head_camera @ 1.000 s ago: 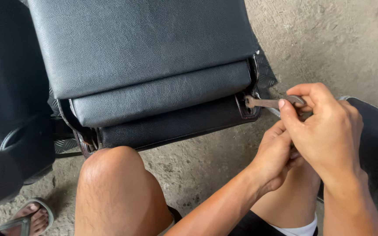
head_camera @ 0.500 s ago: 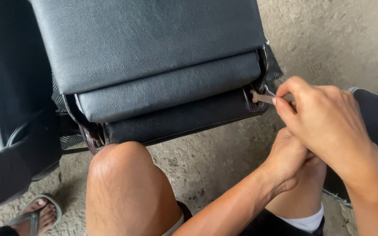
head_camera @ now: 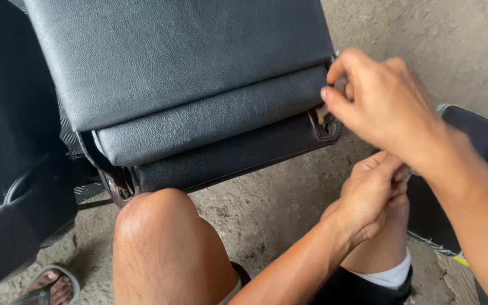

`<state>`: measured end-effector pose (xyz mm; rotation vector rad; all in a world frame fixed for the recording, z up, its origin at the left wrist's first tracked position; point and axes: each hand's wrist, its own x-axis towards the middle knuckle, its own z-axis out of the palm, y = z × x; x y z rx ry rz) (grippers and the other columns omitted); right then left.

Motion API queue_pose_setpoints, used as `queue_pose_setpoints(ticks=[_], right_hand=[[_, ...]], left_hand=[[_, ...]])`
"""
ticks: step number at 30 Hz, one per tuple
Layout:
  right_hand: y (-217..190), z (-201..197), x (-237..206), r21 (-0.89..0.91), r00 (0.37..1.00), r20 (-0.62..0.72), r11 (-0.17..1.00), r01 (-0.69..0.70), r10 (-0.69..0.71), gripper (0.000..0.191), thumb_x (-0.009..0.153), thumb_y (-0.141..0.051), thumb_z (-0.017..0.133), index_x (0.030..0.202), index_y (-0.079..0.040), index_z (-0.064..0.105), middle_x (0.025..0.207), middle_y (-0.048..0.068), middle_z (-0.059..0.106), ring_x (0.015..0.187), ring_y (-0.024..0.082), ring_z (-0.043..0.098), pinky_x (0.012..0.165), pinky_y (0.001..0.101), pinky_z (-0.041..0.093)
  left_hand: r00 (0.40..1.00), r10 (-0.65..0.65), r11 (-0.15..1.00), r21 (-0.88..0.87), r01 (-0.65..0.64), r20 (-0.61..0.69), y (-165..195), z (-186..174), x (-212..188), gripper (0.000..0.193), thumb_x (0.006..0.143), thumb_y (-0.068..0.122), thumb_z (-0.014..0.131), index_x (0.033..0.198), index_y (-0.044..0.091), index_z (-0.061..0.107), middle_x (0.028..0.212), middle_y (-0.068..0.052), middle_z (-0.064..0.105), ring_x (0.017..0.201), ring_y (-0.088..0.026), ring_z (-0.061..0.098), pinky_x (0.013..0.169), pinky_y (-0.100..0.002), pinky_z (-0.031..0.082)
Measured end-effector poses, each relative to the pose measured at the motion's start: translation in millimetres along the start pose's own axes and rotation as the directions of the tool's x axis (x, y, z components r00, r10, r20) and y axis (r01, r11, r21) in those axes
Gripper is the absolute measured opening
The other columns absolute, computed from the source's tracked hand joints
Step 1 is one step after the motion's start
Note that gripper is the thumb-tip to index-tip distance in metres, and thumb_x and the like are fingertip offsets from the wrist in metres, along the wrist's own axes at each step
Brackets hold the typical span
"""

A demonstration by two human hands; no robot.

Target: The person uses two wrenches to tighten bolts on the metal frame of a black upholstered chair. They hold one wrench steady while turning the other, then switch positions to continue tightening the same joint.

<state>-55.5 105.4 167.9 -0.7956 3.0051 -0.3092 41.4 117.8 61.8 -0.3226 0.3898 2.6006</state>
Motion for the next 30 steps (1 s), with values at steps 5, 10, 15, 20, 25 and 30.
queue_pose_setpoints(ticks=[5, 10, 15, 20, 25, 30], right_hand=[[3, -9, -17, 0.138, 0.982, 0.145, 0.98, -0.141, 0.121, 0.03, 0.089, -0.025, 0.074, 0.11, -0.004, 0.068, 0.063, 0.008, 0.068, 0.054, 0.02, 0.066, 0.054, 0.0387, 0.053], [3, -4, 15, 0.151, 0.993, -0.069, 0.983, 0.107, -0.098, 0.027, 0.094, -0.02, 0.073, 0.113, -0.002, 0.07, 0.074, 0.01, 0.07, 0.063, 0.016, 0.066, 0.059, 0.0322, 0.052], [14, -19, 19, 0.089, 0.94, -0.321, 0.985, 0.148, -0.112, 0.015, 0.105, -0.012, 0.069, 0.115, -0.001, 0.071, 0.076, 0.011, 0.069, 0.063, 0.018, 0.062, 0.059, 0.0353, 0.049], [62, -30, -50, 0.72, 0.884, -0.4, 0.68, 0.138, 0.243, 0.02, 0.113, -0.011, 0.06, 0.131, -0.007, 0.053, 0.102, 0.001, 0.063, 0.082, 0.014, 0.064, 0.071, 0.0288, 0.051], [96, 4, -132, 0.894, 0.795, -0.325, 0.439, 0.083, 0.513, 0.02, 0.104, -0.012, 0.064, 0.122, -0.005, 0.06, 0.101, 0.005, 0.065, 0.084, 0.017, 0.067, 0.075, 0.0326, 0.053], [117, 59, -205, 0.923, 0.661, -0.341, 0.372, 0.1, 0.668, 0.02, 0.094, -0.013, 0.067, 0.112, -0.003, 0.067, 0.099, 0.009, 0.067, 0.087, 0.021, 0.07, 0.08, 0.0364, 0.055]], left_hand=[[1.0, 0.003, 1.0, -0.013, -0.003, 0.009, 3, 5, -1, 0.025, 0.104, 0.021, 0.055, 0.079, 0.018, 0.053, 0.068, 0.008, 0.044, 0.053, -0.002, 0.034, 0.045, -0.02, 0.025], [1.0, 0.025, 0.999, 0.035, -0.025, 0.017, 8, 5, -4, 0.036, 0.106, 0.033, 0.06, 0.075, 0.018, 0.048, 0.065, 0.01, 0.041, 0.049, -0.001, 0.03, 0.043, -0.02, 0.024], [1.0, 0.02, 0.997, 0.076, -0.02, 0.001, 13, 5, -5, 0.042, 0.105, 0.041, 0.063, 0.074, 0.018, 0.047, 0.064, 0.009, 0.04, 0.048, -0.002, 0.029, 0.043, -0.02, 0.024], [1.0, -0.009, 0.998, 0.066, 0.011, -0.024, 19, 12, -7, 0.03, 0.101, 0.041, 0.064, 0.086, 0.015, 0.058, 0.069, 0.008, 0.043, 0.049, -0.002, 0.03, 0.042, -0.02, 0.023], [0.995, -0.032, 0.997, 0.063, 0.038, -0.098, 18, 13, -13, 0.036, 0.102, 0.047, 0.06, 0.107, 0.013, 0.05, 0.073, 0.006, 0.043, 0.051, -0.004, 0.033, 0.044, -0.021, 0.027], [0.862, 0.279, 0.927, 0.355, -0.126, -0.423, 8, 4, -48, 0.041, 0.103, 0.047, 0.054, 0.122, 0.013, 0.046, 0.081, 0.004, 0.049, 0.066, -0.007, 0.046, 0.057, -0.025, 0.04]])
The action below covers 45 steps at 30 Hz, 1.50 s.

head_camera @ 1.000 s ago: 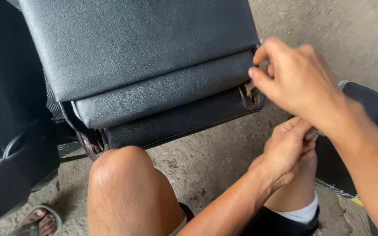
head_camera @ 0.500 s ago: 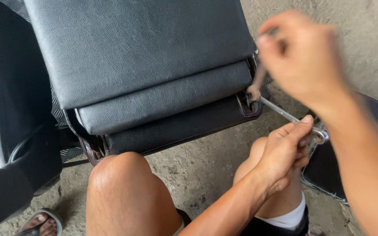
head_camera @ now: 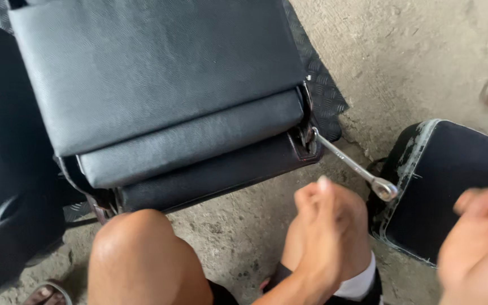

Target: The person uses two wrenches to tighten bolts on the metal frame of a black upholstered chair. They hold one wrench steady while turning the other, then switch positions to continue tightening the same joint.

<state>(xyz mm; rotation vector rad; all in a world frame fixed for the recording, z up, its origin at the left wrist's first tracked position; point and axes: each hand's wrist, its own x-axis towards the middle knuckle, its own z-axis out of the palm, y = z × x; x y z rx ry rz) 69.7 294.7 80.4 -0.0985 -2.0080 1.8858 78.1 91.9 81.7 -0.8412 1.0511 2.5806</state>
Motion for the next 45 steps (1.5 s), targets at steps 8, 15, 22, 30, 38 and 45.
queue_pose_setpoints(ticks=[8, 15, 22, 30, 38, 45], right_hand=[[-8, 46, -107, -0.604, 0.939, 0.292, 0.796, 0.035, 0.18, 0.023, 0.086, -0.017, 0.072, 0.104, -0.004, 0.077, 0.106, 0.013, 0.071, 0.098, 0.024, 0.075, 0.082, 0.0372, 0.059], [-23, 91, -75, -0.385, 0.922, 0.156, 0.838, 0.387, -0.354, 0.084, 0.073, -0.017, 0.08, 0.145, -0.002, 0.04, 0.117, 0.014, 0.057, 0.108, 0.022, 0.059, 0.106, 0.0405, 0.047], [13, 135, -45, -0.679, 0.835, 0.507, 0.498, 0.54, -0.214, 0.06, 0.083, -0.01, 0.069, 0.139, 0.003, 0.055, 0.123, 0.024, 0.065, 0.117, 0.044, 0.063, 0.1, 0.0537, 0.046], [-28, 102, 1, -0.778, 0.907, 0.417, 0.492, 0.392, -0.062, 0.026, 0.1, -0.02, 0.065, 0.124, -0.013, 0.074, 0.09, 0.016, 0.073, 0.073, 0.034, 0.072, 0.062, 0.0431, 0.055], [-98, 139, 56, -0.785, 0.75, 0.612, 0.076, 0.615, 0.251, 0.02, 0.097, -0.027, 0.062, 0.107, -0.019, 0.078, 0.075, 0.014, 0.073, 0.071, 0.037, 0.073, 0.06, 0.047, 0.057], [-100, 179, 105, -0.684, 0.629, 0.673, 0.005, 0.729, 0.389, 0.022, 0.089, -0.02, 0.063, 0.1, -0.022, 0.082, 0.091, 0.016, 0.077, 0.082, 0.038, 0.075, 0.076, 0.0524, 0.059]], left_hand=[[0.5, 0.413, -0.209, 0.613, -0.762, 0.761, 44, -83, -39, 0.038, 0.095, 0.014, 0.069, 0.13, 0.006, 0.056, 0.089, -0.01, 0.058, 0.075, -0.026, 0.066, 0.064, -0.037, 0.054], [0.647, 0.54, -0.008, 0.772, -0.636, 0.539, 72, -91, -20, 0.014, 0.091, 0.013, 0.069, 0.101, 0.006, 0.061, 0.083, -0.009, 0.063, 0.074, -0.025, 0.067, 0.061, -0.037, 0.055], [0.847, 0.524, 0.46, 0.805, -0.374, 0.094, 108, -94, -18, 0.025, 0.106, 0.022, 0.056, 0.096, 0.002, 0.069, 0.065, -0.007, 0.05, 0.059, -0.013, 0.045, 0.051, -0.031, 0.038], [0.769, 0.6, 0.359, 0.783, -0.507, 0.223, 131, -55, -3, 0.019, 0.104, 0.022, 0.057, 0.105, 0.003, 0.058, 0.076, -0.008, 0.066, 0.065, -0.015, 0.065, 0.062, -0.032, 0.054], [0.712, 0.513, 0.339, 0.649, -0.681, 0.479, 128, -19, 47, 0.021, 0.105, 0.022, 0.059, 0.107, 0.001, 0.052, 0.075, -0.017, 0.062, 0.061, -0.029, 0.062, 0.062, -0.038, 0.052], [0.705, 0.517, 0.271, 0.689, -0.673, 0.486, 114, -23, 70, 0.02, 0.104, 0.02, 0.061, 0.104, 0.002, 0.053, 0.078, -0.019, 0.068, 0.072, -0.037, 0.069, 0.064, -0.042, 0.053]])
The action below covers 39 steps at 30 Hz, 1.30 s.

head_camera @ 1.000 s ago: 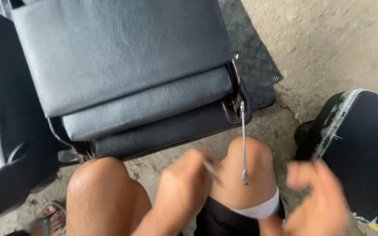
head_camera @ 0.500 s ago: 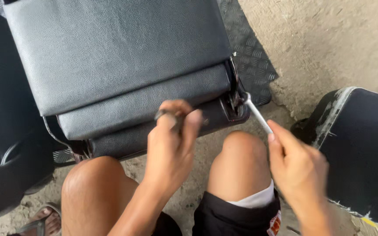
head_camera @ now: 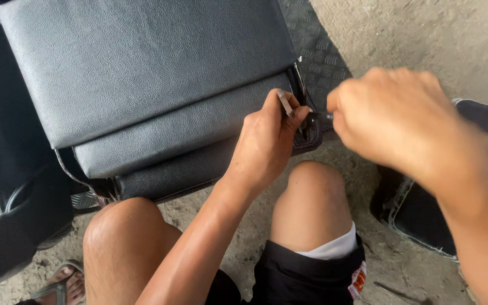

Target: The person uses two wrenches to tighten bolts on the metal frame of a black upholstered chair. They hold one wrench steady while turning the other, then switch positions to continue tightening the same joint.

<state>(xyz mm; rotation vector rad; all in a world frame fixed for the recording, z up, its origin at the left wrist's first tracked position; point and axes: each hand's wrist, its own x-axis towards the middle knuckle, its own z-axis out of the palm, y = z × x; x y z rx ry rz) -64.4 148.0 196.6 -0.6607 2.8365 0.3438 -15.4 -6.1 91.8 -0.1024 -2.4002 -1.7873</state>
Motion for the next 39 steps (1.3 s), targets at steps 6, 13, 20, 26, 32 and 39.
queue_pose_setpoints(ticks=[6, 13, 20, 26, 32, 39], right_hand=[[-6, -3, 5, 0.004, 0.999, 0.041, 1.0, -0.027, 0.027, 0.023, 0.085, -0.021, 0.066, 0.103, -0.022, 0.081, 0.094, 0.016, 0.077, 0.089, 0.038, 0.074, 0.082, 0.0539, 0.058], [-8, 5, -14, -0.031, 0.985, 0.169, 0.999, -0.024, 0.029, 0.026, 0.1, -0.021, 0.055, 0.116, -0.021, 0.076, 0.09, 0.01, 0.078, 0.079, 0.026, 0.075, 0.072, 0.0445, 0.063], [6, 6, 2, 0.007, 0.986, 0.144, 0.996, -0.087, 0.085, 0.023, 0.093, -0.022, 0.063, 0.107, -0.024, 0.081, 0.087, 0.01, 0.079, 0.08, 0.031, 0.076, 0.078, 0.0483, 0.06], [10, 10, -6, -0.025, 0.989, 0.128, 0.997, -0.078, 0.08, 0.022, 0.096, -0.027, 0.062, 0.109, -0.025, 0.08, 0.086, 0.012, 0.078, 0.078, 0.032, 0.076, 0.077, 0.0463, 0.06], [13, 6, 2, 0.022, 0.992, 0.107, 0.998, -0.064, 0.061, 0.021, 0.091, -0.023, 0.064, 0.1, -0.024, 0.083, 0.085, 0.013, 0.078, 0.08, 0.034, 0.076, 0.078, 0.0491, 0.059], [19, 6, -1, 0.02, 0.99, 0.106, 0.995, -0.097, 0.094, 0.024, 0.092, -0.028, 0.065, 0.11, -0.027, 0.081, 0.087, 0.01, 0.077, 0.082, 0.034, 0.074, 0.079, 0.0494, 0.058]], left_hand=[[0.99, 0.135, 0.99, 0.033, -0.136, 0.04, -20, 0, -11, 0.021, 0.101, 0.017, 0.066, 0.109, 0.002, 0.054, 0.086, -0.02, 0.069, 0.083, -0.042, 0.07, 0.069, -0.044, 0.054], [0.98, 0.107, 0.986, 0.111, -0.126, 0.168, -27, -14, -16, 0.024, 0.097, 0.018, 0.069, 0.112, 0.004, 0.057, 0.086, -0.018, 0.072, 0.08, -0.038, 0.073, 0.065, -0.043, 0.055], [0.997, 0.069, 0.981, 0.184, -0.063, -0.025, -16, 9, -8, 0.021, 0.1, 0.017, 0.068, 0.106, 0.002, 0.055, 0.081, -0.02, 0.071, 0.079, -0.041, 0.071, 0.063, -0.046, 0.053], [0.989, 0.144, 0.962, 0.23, -0.146, 0.023, -16, 14, 10, 0.017, 0.101, 0.016, 0.066, 0.103, 0.003, 0.056, 0.075, -0.019, 0.07, 0.075, -0.039, 0.073, 0.062, -0.047, 0.055], [0.987, 0.106, 0.952, 0.275, -0.137, 0.123, -16, 28, 17, 0.027, 0.104, 0.021, 0.064, 0.115, 0.001, 0.048, 0.076, -0.022, 0.068, 0.076, -0.044, 0.069, 0.059, -0.055, 0.049], [0.998, -0.041, 0.998, 0.051, 0.043, -0.042, -8, 9, -6, 0.028, 0.1, 0.021, 0.067, 0.118, 0.004, 0.055, 0.08, -0.018, 0.071, 0.074, -0.033, 0.075, 0.064, -0.039, 0.056]])
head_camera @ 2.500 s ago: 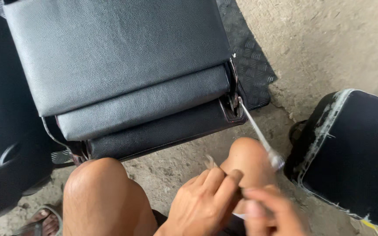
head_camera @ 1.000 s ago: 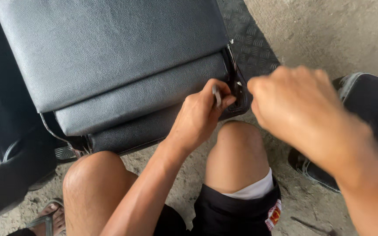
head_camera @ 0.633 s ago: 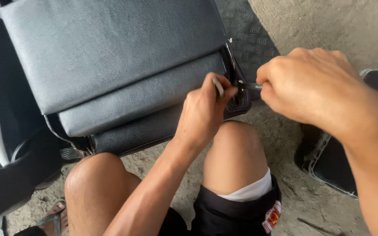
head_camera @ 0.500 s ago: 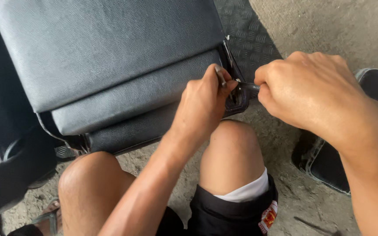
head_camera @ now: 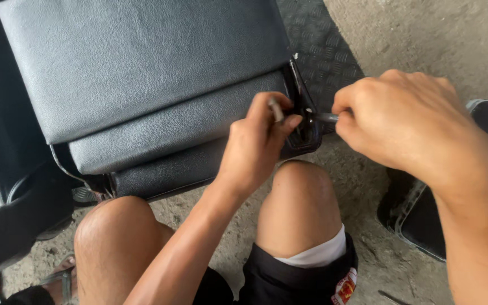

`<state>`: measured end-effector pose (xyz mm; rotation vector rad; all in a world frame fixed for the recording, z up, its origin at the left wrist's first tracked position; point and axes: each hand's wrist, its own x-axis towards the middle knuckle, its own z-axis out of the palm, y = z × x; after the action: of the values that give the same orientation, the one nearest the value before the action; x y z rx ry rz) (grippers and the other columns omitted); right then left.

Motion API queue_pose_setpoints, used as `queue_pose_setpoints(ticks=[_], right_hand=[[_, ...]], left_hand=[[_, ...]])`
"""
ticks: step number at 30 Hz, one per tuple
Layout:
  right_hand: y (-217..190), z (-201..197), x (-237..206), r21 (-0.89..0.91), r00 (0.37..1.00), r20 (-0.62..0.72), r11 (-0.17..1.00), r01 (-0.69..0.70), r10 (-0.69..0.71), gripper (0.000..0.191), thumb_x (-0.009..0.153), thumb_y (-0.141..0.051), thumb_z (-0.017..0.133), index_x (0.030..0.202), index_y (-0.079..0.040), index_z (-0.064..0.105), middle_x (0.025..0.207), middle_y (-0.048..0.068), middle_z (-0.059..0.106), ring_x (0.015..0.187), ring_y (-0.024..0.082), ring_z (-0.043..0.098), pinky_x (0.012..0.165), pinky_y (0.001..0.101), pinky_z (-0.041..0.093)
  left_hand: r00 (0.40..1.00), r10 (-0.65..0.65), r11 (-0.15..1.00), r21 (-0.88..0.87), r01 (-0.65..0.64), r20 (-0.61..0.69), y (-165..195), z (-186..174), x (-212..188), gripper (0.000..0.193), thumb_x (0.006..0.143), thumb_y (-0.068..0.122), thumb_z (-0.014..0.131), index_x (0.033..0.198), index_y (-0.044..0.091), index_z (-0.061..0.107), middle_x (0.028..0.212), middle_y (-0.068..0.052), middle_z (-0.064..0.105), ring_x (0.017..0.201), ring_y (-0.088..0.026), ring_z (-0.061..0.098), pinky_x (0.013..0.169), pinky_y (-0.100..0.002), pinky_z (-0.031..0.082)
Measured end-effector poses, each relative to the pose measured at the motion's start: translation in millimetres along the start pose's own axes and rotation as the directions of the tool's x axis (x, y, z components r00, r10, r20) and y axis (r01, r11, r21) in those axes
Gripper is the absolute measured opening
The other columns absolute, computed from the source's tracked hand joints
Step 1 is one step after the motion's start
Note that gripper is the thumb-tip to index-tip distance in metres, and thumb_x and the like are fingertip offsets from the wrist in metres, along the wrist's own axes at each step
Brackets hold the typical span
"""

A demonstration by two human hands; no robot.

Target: The person uses two wrenches to tighten bolts on the metal frame of a black upholstered chair. They hold one wrench steady while turning the other, then switch positions to continue tightening the same joint.

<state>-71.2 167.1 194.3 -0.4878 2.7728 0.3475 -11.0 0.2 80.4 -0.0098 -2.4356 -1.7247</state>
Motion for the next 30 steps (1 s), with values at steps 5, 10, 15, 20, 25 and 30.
queue_pose_setpoints(ticks=[5, 10, 15, 20, 25, 30], right_hand=[[-1, -2, -2, 0.01, 0.996, 0.07, 0.999, -0.049, 0.048, 0.026, 0.095, -0.029, 0.062, 0.115, -0.028, 0.079, 0.084, 0.009, 0.078, 0.081, 0.031, 0.076, 0.081, 0.048, 0.059], [-6, -5, -2, -0.004, 0.998, 0.062, 0.999, -0.032, 0.032, 0.025, 0.096, -0.028, 0.062, 0.114, -0.026, 0.079, 0.087, 0.01, 0.078, 0.08, 0.031, 0.076, 0.079, 0.0471, 0.06], [-10, -4, 5, -0.003, 0.999, 0.035, 1.0, 0.005, -0.005, 0.02, 0.092, -0.024, 0.064, 0.1, -0.023, 0.083, 0.087, 0.011, 0.079, 0.082, 0.033, 0.077, 0.082, 0.0488, 0.059], [-9, -5, 4, -0.009, 0.999, -0.021, 1.0, 0.03, -0.03, 0.019, 0.091, -0.025, 0.066, 0.098, -0.025, 0.083, 0.09, 0.013, 0.078, 0.082, 0.035, 0.076, 0.079, 0.0489, 0.059], [-4, -3, 3, -0.026, 1.0, 0.018, 1.0, -0.001, 0.002, 0.017, 0.092, -0.027, 0.066, 0.099, -0.025, 0.082, 0.093, 0.011, 0.078, 0.086, 0.034, 0.074, 0.081, 0.0476, 0.058], [-1, -1, 2, 0.031, 0.999, -0.034, 0.999, 0.014, -0.013, 0.019, 0.092, -0.027, 0.066, 0.101, -0.026, 0.083, 0.09, 0.013, 0.078, 0.083, 0.036, 0.075, 0.08, 0.0494, 0.059]], left_hand=[[0.98, -0.198, 0.977, 0.075, 0.199, -0.022, 8, -27, -10, 0.032, 0.099, 0.025, 0.07, 0.118, 0.005, 0.056, 0.084, -0.015, 0.073, 0.071, -0.028, 0.068, 0.065, -0.035, 0.056], [0.999, 0.016, 0.981, 0.196, -0.007, -0.045, 8, -38, -20, 0.031, 0.095, 0.021, 0.075, 0.116, 0.005, 0.059, 0.093, -0.013, 0.075, 0.076, -0.022, 0.075, 0.069, -0.034, 0.059], [0.982, 0.183, 0.961, 0.22, -0.169, -0.047, 9, -27, -13, 0.031, 0.094, 0.014, 0.077, 0.114, 0.005, 0.055, 0.097, -0.015, 0.073, 0.085, -0.029, 0.076, 0.07, -0.037, 0.06], [0.945, 0.324, 0.913, 0.251, -0.322, 0.035, 21, -21, 6, 0.037, 0.098, 0.013, 0.073, 0.121, 0.004, 0.046, 0.098, -0.017, 0.07, 0.092, -0.039, 0.071, 0.071, -0.044, 0.057], [0.921, 0.353, 0.789, 0.477, -0.387, 0.163, 19, -27, 27, 0.039, 0.098, 0.03, 0.072, 0.11, 0.004, 0.047, 0.09, -0.015, 0.069, 0.083, -0.037, 0.071, 0.065, -0.046, 0.054], [0.907, 0.367, 0.718, 0.556, -0.418, 0.207, 14, -18, 26, 0.036, 0.1, 0.033, 0.068, 0.106, 0.004, 0.048, 0.092, -0.012, 0.066, 0.086, -0.032, 0.07, 0.069, -0.043, 0.054]])
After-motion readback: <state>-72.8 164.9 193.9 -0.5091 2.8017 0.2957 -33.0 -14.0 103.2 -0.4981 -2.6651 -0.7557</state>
